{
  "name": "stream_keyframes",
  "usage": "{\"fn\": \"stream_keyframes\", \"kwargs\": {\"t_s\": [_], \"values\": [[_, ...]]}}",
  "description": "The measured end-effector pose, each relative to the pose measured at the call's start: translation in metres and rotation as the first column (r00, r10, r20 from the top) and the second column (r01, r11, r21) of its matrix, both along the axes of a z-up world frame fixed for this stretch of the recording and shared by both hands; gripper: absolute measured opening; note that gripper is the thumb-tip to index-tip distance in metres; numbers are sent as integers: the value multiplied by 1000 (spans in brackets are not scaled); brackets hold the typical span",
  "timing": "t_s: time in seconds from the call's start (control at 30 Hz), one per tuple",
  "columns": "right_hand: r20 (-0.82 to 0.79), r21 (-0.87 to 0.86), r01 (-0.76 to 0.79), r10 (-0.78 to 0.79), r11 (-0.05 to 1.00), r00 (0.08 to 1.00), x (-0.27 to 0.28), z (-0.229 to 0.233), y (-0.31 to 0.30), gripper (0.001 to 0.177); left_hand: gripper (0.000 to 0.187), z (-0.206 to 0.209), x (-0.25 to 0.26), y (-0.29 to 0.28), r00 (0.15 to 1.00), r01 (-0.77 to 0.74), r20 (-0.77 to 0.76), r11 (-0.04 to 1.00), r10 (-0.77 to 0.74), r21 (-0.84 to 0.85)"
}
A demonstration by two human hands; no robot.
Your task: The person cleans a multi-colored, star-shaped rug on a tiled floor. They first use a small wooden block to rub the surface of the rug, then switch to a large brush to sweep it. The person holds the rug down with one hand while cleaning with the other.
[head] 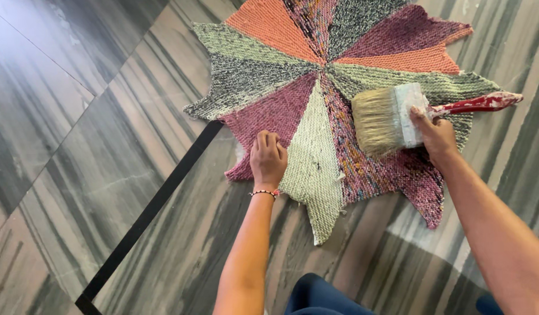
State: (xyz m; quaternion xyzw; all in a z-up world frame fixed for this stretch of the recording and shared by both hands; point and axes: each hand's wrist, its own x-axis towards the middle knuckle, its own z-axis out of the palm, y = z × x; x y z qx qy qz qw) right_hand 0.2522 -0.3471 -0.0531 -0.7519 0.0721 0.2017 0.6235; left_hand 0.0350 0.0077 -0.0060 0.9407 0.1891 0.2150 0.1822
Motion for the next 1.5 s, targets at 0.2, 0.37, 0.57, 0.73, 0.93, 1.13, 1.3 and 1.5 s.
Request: {"fn": "stream_keyframes", "kwargs": {"t_s": [0.2,0.37,0.57,0.73,0.93,1.13,1.3,1.5], "values": [[31,-165,107,-103,980,994,0,-5,11,50,22,0,-3,2,1000,12,13,1000,-11,-10],[-43,-78,59,-63,995,997,29,7,19,44,25,1,-12,-9,998,-46,-33,999,46,6],[-20,-179,-125,124,976,992,65,76,33,46,38,5,-28,-21,999,-9,-35,993,13,119],[-288,-182,-189,131,965,949,27,101,43,53,38,-1,-28,-20,999,-29,-24,996,32,85],[-459,-177,-215,113,961,881,-76,54,24,48,38,-2,-28,-18,1000,0,-2,998,0,68],[-352,-1,66,-62,998,934,-36,36,-1,40,38,-3,-24,-27,994,-25,-106,999,28,25],[-135,61,199,-189,978,973,24,54,-1,32,41,-2,-2,-79,992,-29,-122,995,17,-100],[370,235,-134,39,963,928,61,86,18,32,54,20,3,-127,991,32,-108,928,-78,-371]]}}
